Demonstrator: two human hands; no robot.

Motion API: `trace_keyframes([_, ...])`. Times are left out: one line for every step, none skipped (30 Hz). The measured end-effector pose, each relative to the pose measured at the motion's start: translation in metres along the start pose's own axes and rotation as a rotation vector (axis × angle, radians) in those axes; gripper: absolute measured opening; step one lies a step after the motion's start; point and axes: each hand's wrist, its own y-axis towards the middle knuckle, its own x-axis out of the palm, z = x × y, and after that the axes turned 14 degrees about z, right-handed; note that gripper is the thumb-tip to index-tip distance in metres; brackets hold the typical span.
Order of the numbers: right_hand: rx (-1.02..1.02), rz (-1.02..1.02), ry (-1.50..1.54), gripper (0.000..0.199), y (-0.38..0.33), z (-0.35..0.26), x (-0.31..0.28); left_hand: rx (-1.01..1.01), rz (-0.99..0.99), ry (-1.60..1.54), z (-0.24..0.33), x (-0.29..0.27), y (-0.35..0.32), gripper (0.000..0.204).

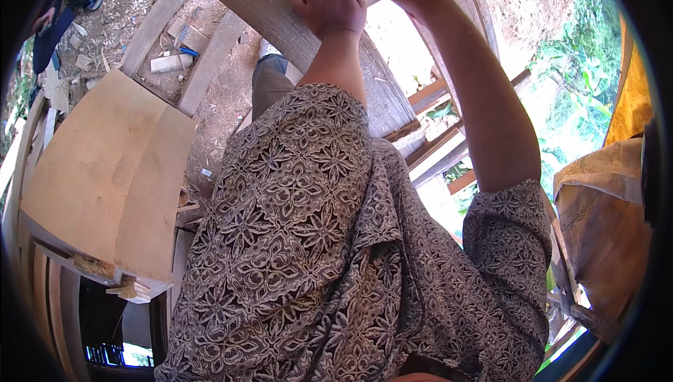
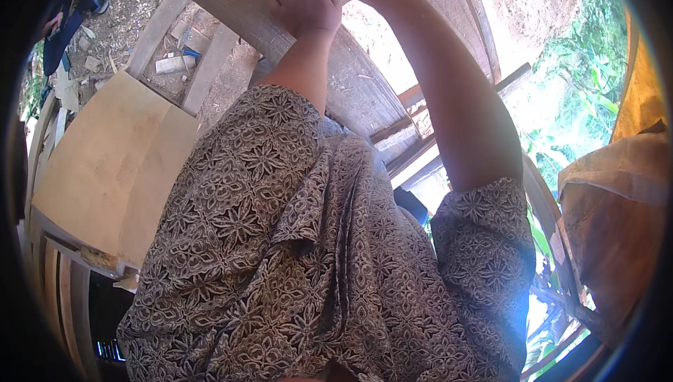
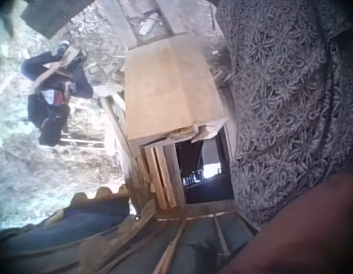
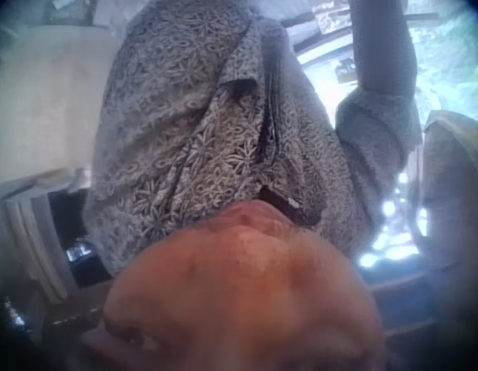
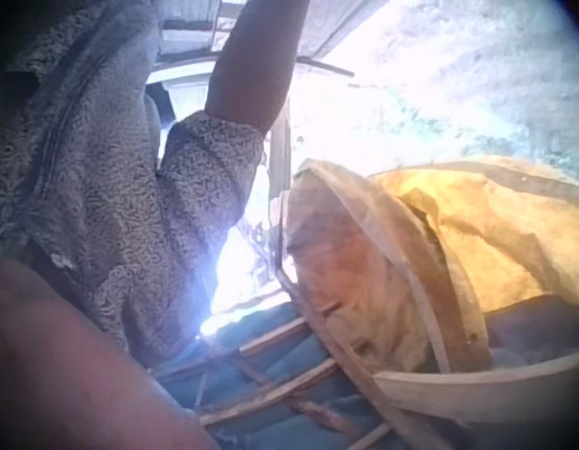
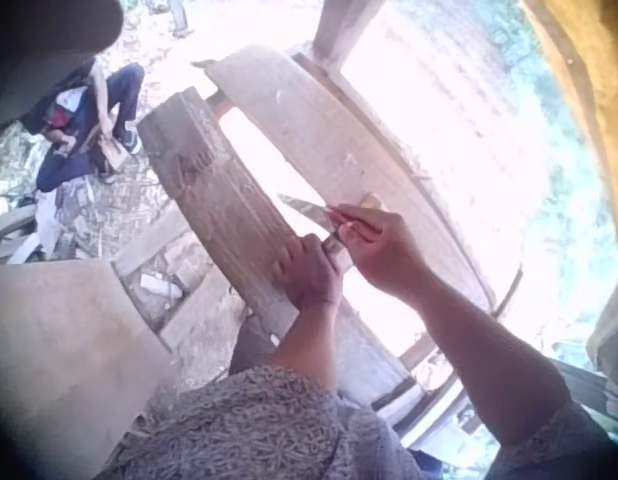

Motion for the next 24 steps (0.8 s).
trace_keyframes([0.103,0.004,-0.117,0.027,0.02,-0.001,0.012,0.021,0.002,-0.014,0.005,-0.003,0.0,0.03])
trace_keyframes([0.085,-0.019,-0.141,0.027,0.027,0.001,0.016,0.027,0.006,-0.008,0.004,-0.003,0.001,0.03])
trace_keyframes([0.06,-0.071,-0.167,0.027,0.033,0.003,0.021,-0.038,0.008,-0.022,0.0,0.003,0.007,0.03])
trace_keyframes([0.036,-0.116,-0.193,0.027,0.036,0.004,0.024,-0.067,-0.028,0.022,-0.006,0.0,0.006,0.028])
trace_keyframes([0.101,-0.161,-0.119,0.027,0.032,-0.01,0.019,-0.094,-0.055,0.045,-0.006,-0.004,0.012,0.028])
trace_keyframes([-0.252,-0.099,-0.225,0.028,0.021,0.024,0.009,-0.092,-0.099,0.051,-0.003,-0.01,0.013,0.029])
trace_keyframes([-0.092,-0.103,-0.072,0.03,0.004,0.023,0.003,-0.077,-0.114,0.031,-0.003,-0.013,0.011,0.026])
trace_keyframes([0.07,-0.105,0.081,0.032,-0.012,0.019,-0.004,-0.013,-0.118,0.01,-0.004,-0.012,0.007,0.026])
trace_keyframes([0.095,-0.061,0.125,0.034,-0.02,0.027,-0.013,0.074,-0.117,-0.025,-0.003,-0.009,0.006,0.027])
trace_keyframes([0.111,-0.049,0.167,0.035,-0.025,0.033,-0.02,0.135,-0.108,-0.046,-0.005,-0.007,0.007,0.028])
trace_keyframes([0.129,-0.037,0.211,0.037,-0.027,0.037,-0.023,0.118,-0.096,-0.025,-0.005,-0.004,0.006,0.03])
trace_keyframes([0.12,-0.034,0.197,0.037,-0.028,0.039,-0.023,0.124,-0.089,-0.031,-0.005,-0.003,0.005,0.03])
trace_keyframes([0.111,-0.033,0.183,0.038,-0.027,0.041,-0.021,0.13,-0.081,-0.036,-0.007,-0.002,0.005,0.03])
trace_keyframes([0.101,-0.032,0.17,0.038,-0.025,0.042,-0.019,0.135,-0.074,-0.039,-0.007,-0.002,0.005,0.03])
trace_keyframes([0.11,-0.018,0.182,0.038,-0.026,0.043,-0.016,0.153,-0.06,-0.063,-0.008,-0.002,0.005,0.03])
trace_keyframes([0.118,-0.004,0.194,0.038,-0.026,0.043,-0.012,0.17,-0.045,-0.086,-0.009,-0.003,0.005,0.03])
trace_keyframes([0.125,0.009,0.207,0.038,-0.027,0.044,-0.01,0.186,-0.03,-0.108,-0.01,-0.003,0.005,0.03])
trace_keyframes([0.099,0.008,0.193,0.038,-0.024,0.045,-0.008,0.173,-0.044,-0.11,-0.012,-0.002,0.007,0.031])
trace_keyframes([0.071,0.006,0.18,0.038,-0.021,0.046,-0.006,0.159,-0.058,-0.112,-0.015,0.001,0.007,0.031])
trace_keyframes([0.042,0.003,0.167,0.038,-0.019,0.045,-0.004,0.144,-0.07,-0.114,-0.018,0.003,0.008,0.031])
trace_keyframes([0.04,-0.013,0.195,0.038,-0.017,0.042,-0.002,0.123,-0.08,-0.089,-0.019,0.003,0.008,0.032])
trace_keyframes([0.038,-0.03,0.223,0.037,-0.016,0.037,0.002,0.102,-0.089,-0.065,-0.021,0.003,0.009,0.032])
trace_keyframes([0.035,-0.048,0.251,0.037,-0.015,0.033,0.005,0.08,-0.098,-0.041,-0.023,0.003,0.012,0.032])
trace_keyframes([0.005,-0.045,0.222,0.036,-0.011,0.034,0.01,0.129,-0.104,-0.056,-0.027,0.002,0.016,0.032])
